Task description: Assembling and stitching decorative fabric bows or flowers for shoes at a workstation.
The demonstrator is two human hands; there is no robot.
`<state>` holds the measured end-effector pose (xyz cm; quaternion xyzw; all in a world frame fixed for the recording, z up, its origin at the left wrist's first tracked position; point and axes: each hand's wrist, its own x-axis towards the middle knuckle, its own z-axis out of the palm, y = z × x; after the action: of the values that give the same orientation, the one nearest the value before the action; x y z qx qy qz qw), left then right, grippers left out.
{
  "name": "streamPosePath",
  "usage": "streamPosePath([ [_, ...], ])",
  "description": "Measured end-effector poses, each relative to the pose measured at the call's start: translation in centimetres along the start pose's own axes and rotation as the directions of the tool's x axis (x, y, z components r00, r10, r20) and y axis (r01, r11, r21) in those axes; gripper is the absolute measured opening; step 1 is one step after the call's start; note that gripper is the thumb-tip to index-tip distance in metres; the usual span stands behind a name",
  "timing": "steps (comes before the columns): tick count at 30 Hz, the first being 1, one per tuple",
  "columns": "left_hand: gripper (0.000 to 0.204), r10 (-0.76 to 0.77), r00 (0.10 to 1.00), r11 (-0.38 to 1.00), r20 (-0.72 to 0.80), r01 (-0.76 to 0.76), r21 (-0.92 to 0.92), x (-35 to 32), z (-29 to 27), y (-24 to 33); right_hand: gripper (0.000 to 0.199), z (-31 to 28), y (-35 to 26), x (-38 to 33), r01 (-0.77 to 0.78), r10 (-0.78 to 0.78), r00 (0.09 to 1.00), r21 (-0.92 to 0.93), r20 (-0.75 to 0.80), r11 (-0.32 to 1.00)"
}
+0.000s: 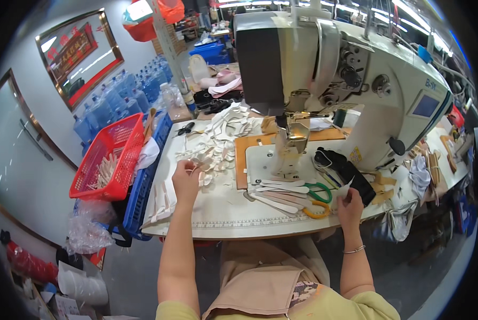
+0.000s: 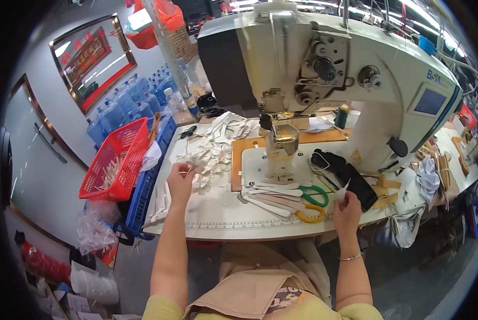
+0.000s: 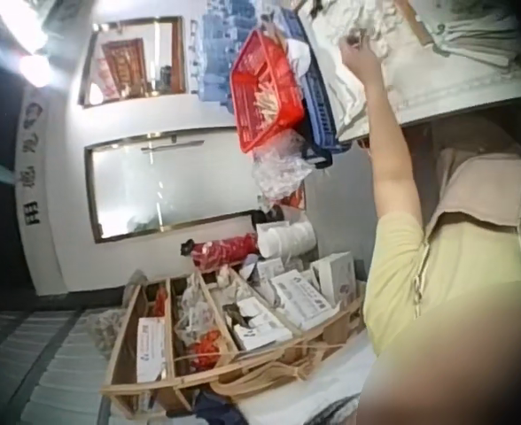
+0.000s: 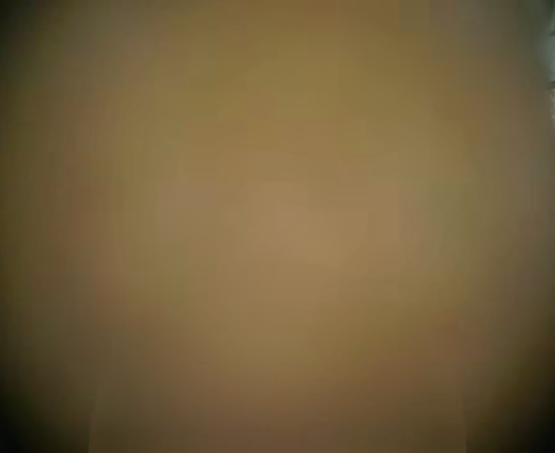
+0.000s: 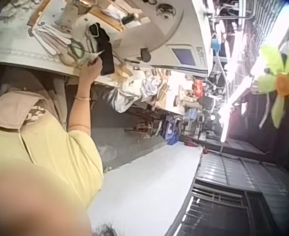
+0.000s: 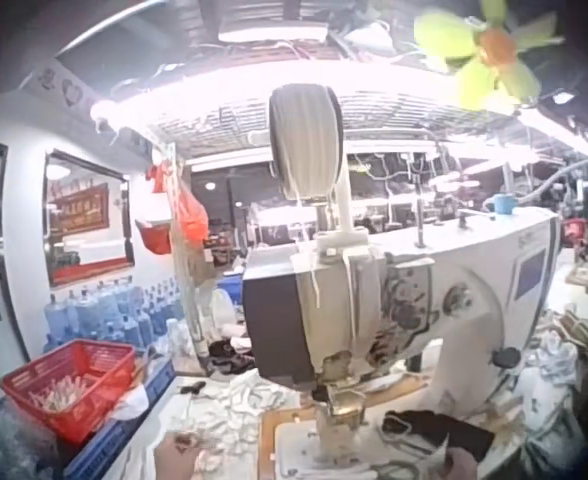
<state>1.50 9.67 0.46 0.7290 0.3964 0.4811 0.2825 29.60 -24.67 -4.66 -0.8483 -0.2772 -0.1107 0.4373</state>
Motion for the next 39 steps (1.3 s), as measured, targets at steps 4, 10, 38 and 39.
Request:
streamPosePath([
  [4, 0.022, -0.311, 0.922, 0.774, 0.23, 0.386, -0.501, -4.4, -1.1, 3.6, 0.04, -2.1, -2.2, -1.4, 0.256, -0.22, 0.919, 0.072, -0.326, 0.964],
  [10, 0.028, -0.406, 0.791, 0.603, 0.458, 0.608, -0.516, -12.9, -1.0, 9.0, 0.036, 2.0, -12.8, -5.6, -0.052, -0.292, 0.877, 0.678, 0.382, 0.733],
  [38, 0.013, 0.154, 0.986, 0.981, 0.062, -0.145, -0.13, -16.8, -2.2, 7.9, 0.02, 7.4, -17.4, -7.6, -0.917, -0.273, 0.294, 0.351, 0.916, 0.19],
  [39, 0.011, 0.098, 0.993, 0.979, 0.068, -0.084, -0.188, -16.7, -2.3, 8.1, 0.019, 7.5, -17.4, -7.6, -0.902, -0.258, 0.32, 0.377, 0.911, 0.211],
])
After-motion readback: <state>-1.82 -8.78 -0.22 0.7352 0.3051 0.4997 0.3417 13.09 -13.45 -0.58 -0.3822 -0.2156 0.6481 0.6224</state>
